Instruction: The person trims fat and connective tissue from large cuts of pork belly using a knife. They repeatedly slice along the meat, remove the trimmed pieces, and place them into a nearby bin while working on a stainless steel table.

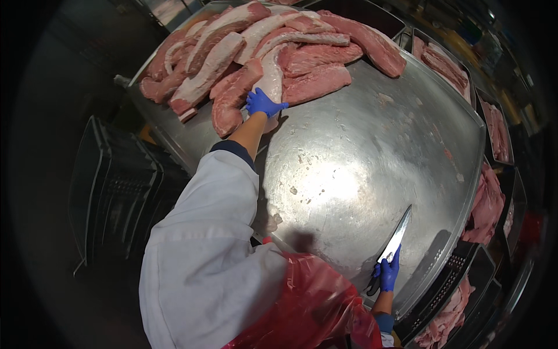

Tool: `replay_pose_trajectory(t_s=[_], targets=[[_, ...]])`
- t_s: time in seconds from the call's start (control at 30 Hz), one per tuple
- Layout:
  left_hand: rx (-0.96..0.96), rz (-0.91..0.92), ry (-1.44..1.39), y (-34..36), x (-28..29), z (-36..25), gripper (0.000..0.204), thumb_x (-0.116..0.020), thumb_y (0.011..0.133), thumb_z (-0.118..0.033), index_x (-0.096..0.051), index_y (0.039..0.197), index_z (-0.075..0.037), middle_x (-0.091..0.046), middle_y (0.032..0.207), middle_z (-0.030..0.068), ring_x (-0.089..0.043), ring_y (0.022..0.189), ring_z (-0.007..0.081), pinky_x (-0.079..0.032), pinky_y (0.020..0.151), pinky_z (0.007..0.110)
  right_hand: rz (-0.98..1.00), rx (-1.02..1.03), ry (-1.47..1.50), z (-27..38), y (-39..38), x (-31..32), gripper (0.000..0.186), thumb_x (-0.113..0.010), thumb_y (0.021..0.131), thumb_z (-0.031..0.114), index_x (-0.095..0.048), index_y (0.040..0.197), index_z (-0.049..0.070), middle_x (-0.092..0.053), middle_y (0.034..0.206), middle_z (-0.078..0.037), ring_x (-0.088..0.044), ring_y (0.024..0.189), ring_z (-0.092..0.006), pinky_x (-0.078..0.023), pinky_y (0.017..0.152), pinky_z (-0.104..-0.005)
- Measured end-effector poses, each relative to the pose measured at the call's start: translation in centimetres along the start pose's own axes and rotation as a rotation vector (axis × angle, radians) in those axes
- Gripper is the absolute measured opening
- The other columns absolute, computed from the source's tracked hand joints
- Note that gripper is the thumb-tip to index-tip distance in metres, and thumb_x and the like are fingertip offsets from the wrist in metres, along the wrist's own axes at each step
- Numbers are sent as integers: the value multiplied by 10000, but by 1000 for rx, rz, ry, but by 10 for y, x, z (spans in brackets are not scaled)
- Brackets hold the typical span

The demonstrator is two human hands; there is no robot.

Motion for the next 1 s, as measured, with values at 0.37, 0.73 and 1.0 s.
replay_pose_trajectory(t_s=[0.37, 0.73, 1.0], targets=[[-172, 205, -692, 99, -16, 26, 984, -865, 623, -297, -389, 1421, 26, -592, 1265, 236, -621, 1136, 344, -507, 992, 462, -162, -39, 154, 41, -16, -20, 824, -478, 925, -48, -185, 1629, 266, -612, 813, -39, -535, 547, -97, -452, 458, -244], [-17, 522, -1426, 51, -41, -5, 508, -699, 814, -149, -514, 1283, -88, -597, 1060, 83, -606, 998, 239, -533, 902, 420, -182, -54, 240, 13, -4, -11, 848, -500, 929, -51, -161, 1629, 287, -590, 729, -33, -526, 500, -116, -456, 431, -262], [272, 817, -1658, -14, -47, 2, 452, -689, 866, -191, -539, 1286, -117, -649, 955, 100, -634, 914, 244, -531, 894, 368, -203, -43, 246, 15, -13, -11, 863, -509, 900, -92, -187, 1630, 238, -662, 1028, -102, -549, 552, -114, -457, 469, -248]])
Point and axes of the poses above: each hand's wrist, its own y-axis towards the middle knuckle, its own x-axis out of the back of the hand, z = x × y, the point moved 9 cm from there along y, towards the middle knuckle
